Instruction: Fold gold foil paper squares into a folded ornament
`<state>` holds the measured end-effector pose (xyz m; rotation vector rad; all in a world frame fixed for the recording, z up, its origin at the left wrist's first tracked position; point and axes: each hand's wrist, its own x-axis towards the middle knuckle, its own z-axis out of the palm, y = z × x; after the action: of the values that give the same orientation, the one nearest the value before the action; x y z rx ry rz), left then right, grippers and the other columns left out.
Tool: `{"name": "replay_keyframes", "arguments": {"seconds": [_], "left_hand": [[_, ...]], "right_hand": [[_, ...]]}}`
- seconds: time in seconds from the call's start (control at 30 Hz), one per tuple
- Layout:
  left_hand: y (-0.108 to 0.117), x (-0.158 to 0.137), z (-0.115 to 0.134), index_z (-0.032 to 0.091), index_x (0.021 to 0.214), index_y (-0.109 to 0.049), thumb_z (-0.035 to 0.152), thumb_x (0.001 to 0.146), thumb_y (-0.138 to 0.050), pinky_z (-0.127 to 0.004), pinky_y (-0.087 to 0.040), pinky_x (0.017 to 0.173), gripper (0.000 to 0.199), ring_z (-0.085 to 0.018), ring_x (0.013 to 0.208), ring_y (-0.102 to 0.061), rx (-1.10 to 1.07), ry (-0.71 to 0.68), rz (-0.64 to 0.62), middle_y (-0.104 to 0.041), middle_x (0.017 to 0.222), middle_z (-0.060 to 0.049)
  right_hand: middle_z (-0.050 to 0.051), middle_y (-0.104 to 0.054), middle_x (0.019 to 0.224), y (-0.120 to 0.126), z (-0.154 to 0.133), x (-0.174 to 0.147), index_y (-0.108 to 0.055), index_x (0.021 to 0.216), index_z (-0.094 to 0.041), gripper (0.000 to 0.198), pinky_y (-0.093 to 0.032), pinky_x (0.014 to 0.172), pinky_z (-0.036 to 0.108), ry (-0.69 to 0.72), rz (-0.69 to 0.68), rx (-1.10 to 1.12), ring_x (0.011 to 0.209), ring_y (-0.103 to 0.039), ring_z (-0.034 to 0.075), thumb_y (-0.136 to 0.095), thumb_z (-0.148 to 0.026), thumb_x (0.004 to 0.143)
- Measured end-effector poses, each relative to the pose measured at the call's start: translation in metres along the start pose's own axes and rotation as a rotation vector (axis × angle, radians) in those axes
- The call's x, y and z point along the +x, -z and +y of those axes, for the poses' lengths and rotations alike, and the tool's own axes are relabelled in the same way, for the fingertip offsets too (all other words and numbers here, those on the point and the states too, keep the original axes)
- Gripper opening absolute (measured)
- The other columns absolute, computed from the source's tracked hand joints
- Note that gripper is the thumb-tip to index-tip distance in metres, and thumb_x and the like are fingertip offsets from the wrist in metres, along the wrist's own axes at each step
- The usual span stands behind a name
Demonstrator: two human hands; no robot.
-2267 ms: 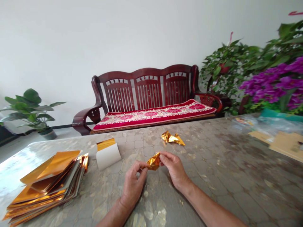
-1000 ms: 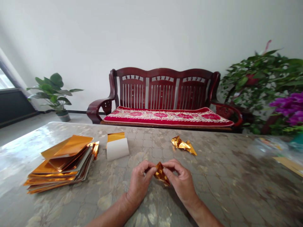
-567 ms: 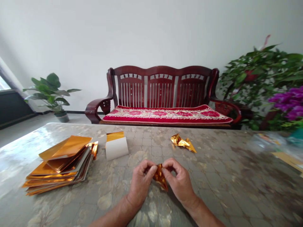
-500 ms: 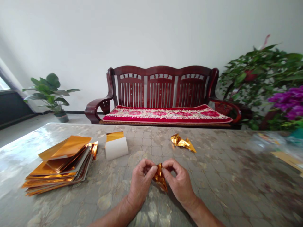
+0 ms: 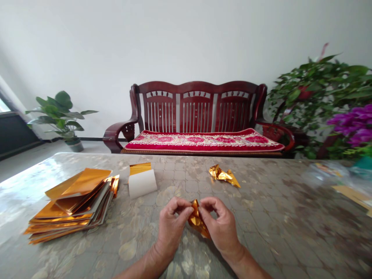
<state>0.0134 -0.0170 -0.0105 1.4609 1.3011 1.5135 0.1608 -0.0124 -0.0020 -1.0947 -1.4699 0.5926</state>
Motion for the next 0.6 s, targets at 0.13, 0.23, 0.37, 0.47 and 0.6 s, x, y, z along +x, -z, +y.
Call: {"name": "replay_keyframes", "arguments": {"seconds": [0.13, 0.23, 0.37, 0.47, 0.6], "left_hand": [[0.0015, 0.0007, 0.003, 0.02, 0.071, -0.071, 0.021, 0.078, -0.067, -0.023, -0.048, 0.064, 0.008, -0.014, 0.066, -0.06, 0.042, -0.132, 0.004, -0.066, 0.069, -0.001], [0.0011, 0.0008, 0.0024, 0.02, 0.075, -0.072, 0.021, 0.079, -0.067, -0.023, -0.049, 0.065, 0.007, -0.015, 0.069, -0.06, 0.042, -0.182, 0.009, -0.067, 0.074, -0.002], [0.0005, -0.0004, 0.0024, 0.021, 0.083, -0.073, 0.018, 0.077, -0.069, -0.022, -0.048, 0.064, 0.007, -0.013, 0.067, -0.06, 0.05, -0.137, 0.013, -0.067, 0.074, 0.0], [0.0008, -0.0005, 0.0042, 0.021, 0.081, -0.074, 0.018, 0.078, -0.068, -0.022, -0.048, 0.064, 0.007, -0.013, 0.067, -0.06, 0.049, -0.108, -0.034, -0.068, 0.074, 0.0], [0.0009, 0.0006, 0.005, 0.021, 0.077, -0.074, 0.019, 0.08, -0.067, -0.022, -0.047, 0.063, 0.007, -0.014, 0.067, -0.061, 0.045, -0.099, -0.054, -0.068, 0.073, 0.0]], "right_hand": [[0.0, -0.067, 0.067, 0.0003, 0.0004, 0.0, -0.067, 0.077, -0.023, 0.006, -0.05, 0.062, 0.025, -0.001, 0.006, 0.007, 0.061, -0.06, 0.016, -0.065, -0.028, 0.081], [0.0, -0.067, 0.067, 0.0007, 0.0017, -0.0004, -0.067, 0.076, -0.023, 0.006, -0.049, 0.062, 0.025, 0.023, 0.002, 0.005, 0.061, -0.059, 0.016, -0.065, -0.027, 0.081], [-0.001, -0.068, 0.069, 0.0012, 0.0047, -0.0016, -0.068, 0.079, -0.024, 0.005, -0.049, 0.063, 0.024, 0.026, 0.001, 0.0, 0.063, -0.06, 0.016, -0.065, -0.026, 0.082], [-0.001, -0.068, 0.069, 0.0015, 0.0058, -0.0023, -0.068, 0.079, -0.024, 0.005, -0.049, 0.063, 0.024, 0.032, 0.001, -0.004, 0.063, -0.061, 0.016, -0.066, -0.027, 0.083], [0.0, -0.068, 0.073, 0.0021, 0.0055, -0.0017, -0.07, 0.081, -0.025, 0.006, -0.05, 0.065, 0.025, 0.078, -0.015, -0.001, 0.066, -0.062, 0.016, -0.066, -0.027, 0.085]]}}
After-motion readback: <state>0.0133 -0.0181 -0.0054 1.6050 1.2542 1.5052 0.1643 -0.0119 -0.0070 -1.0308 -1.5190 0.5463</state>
